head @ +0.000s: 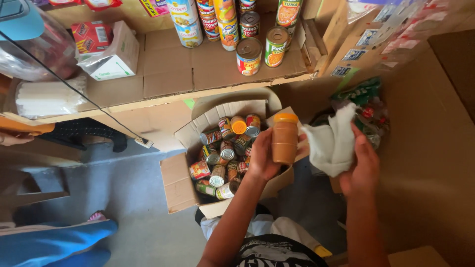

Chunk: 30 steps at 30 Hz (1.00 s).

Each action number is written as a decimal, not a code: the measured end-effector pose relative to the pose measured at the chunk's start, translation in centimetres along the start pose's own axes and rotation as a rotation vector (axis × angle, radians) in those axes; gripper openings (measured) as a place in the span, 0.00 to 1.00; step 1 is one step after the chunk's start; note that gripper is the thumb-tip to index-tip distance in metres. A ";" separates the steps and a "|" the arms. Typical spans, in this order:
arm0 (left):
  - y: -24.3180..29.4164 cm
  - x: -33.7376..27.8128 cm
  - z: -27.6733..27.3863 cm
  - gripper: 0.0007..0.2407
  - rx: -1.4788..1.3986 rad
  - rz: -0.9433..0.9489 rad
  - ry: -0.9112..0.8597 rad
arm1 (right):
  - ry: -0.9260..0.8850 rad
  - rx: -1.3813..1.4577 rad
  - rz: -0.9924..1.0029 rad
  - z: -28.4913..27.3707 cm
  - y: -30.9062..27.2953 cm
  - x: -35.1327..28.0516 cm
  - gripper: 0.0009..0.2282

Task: Cleaning canned goods and placing them on shelves.

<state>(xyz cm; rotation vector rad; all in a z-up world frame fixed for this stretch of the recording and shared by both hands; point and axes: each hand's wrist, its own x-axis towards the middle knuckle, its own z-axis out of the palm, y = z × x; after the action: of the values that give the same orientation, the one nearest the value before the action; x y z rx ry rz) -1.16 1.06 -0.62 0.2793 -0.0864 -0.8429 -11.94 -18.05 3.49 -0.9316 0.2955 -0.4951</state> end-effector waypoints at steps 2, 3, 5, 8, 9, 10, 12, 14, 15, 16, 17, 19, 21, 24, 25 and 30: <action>-0.3 0.2 -0.1 0.24 0.096 0.024 0.036 | -0.111 0.030 -0.060 2.0 -0.2 -0.8 0.21; -0.4 0.3 -0.1 0.23 0.191 0.051 0.072 | -0.224 0.059 -0.118 3.1 -0.3 -1.2 0.23; -2.0 0.8 -3.3 0.22 0.230 0.092 0.088 | -0.338 -0.315 -0.356 4.7 0.0 -2.2 0.20; -4.4 2.8 -10.1 0.20 0.158 0.150 0.012 | -0.438 -0.858 -0.607 7.3 0.6 -3.4 0.17; -5.1 3.8 -12.6 0.20 0.048 0.166 -0.084 | -0.432 -1.023 -0.625 8.3 0.8 -3.5 0.18; -5.3 3.8 -12.0 0.20 0.048 0.167 -0.086 | -0.434 -1.024 -0.626 8.5 2.0 -3.7 0.18; -5.5 3.5 -11.0 0.19 -0.015 0.233 -0.108 | -0.318 -1.343 -0.788 9.0 4.6 -4.3 0.25; -5.9 2.5 -9.5 0.19 0.067 0.278 -0.027 | -0.322 -1.157 -0.632 7.0 6.4 -3.2 0.24; -6.0 2.2 -8.8 0.20 0.150 0.323 0.050 | -0.323 -0.971 -0.482 6.0 7.3 -2.6 0.23; -6.1 2.0 -8.5 0.20 0.151 0.326 0.050 | -0.325 -0.968 -0.483 4.8 8.2 -1.3 0.23; -6.3 1.8 -8.1 0.19 0.220 0.305 0.150 | -0.279 -0.862 -0.447 3.6 9.0 0.0 0.22; -6.8 0.6 -7.1 0.19 0.283 0.276 0.260 | -0.230 -0.760 -0.398 1.7 9.8 1.3 0.22; -6.3 0.1 -5.4 0.20 0.209 0.206 0.282 | -0.110 -0.318 -0.070 1.1 9.3 2.7 0.25; -4.7 -1.2 -0.1 0.24 0.118 0.195 0.240 | -0.188 0.315 0.332 -1.0 8.2 3.6 0.27; -5.0 -0.8 -1.2 0.24 0.120 0.196 0.239 | -0.190 0.316 0.331 0.1 7.7 2.8 0.27; -6.1 0.3 -4.2 0.30 1.376 0.531 0.293 | -0.172 0.336 0.385 -2.2 11.8 1.5 0.26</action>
<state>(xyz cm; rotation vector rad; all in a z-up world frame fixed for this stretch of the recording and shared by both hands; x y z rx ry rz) -4.64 -2.13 -6.38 1.5874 -0.4440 -0.0810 -8.41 -14.51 -7.47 -0.5661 0.2199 -0.1019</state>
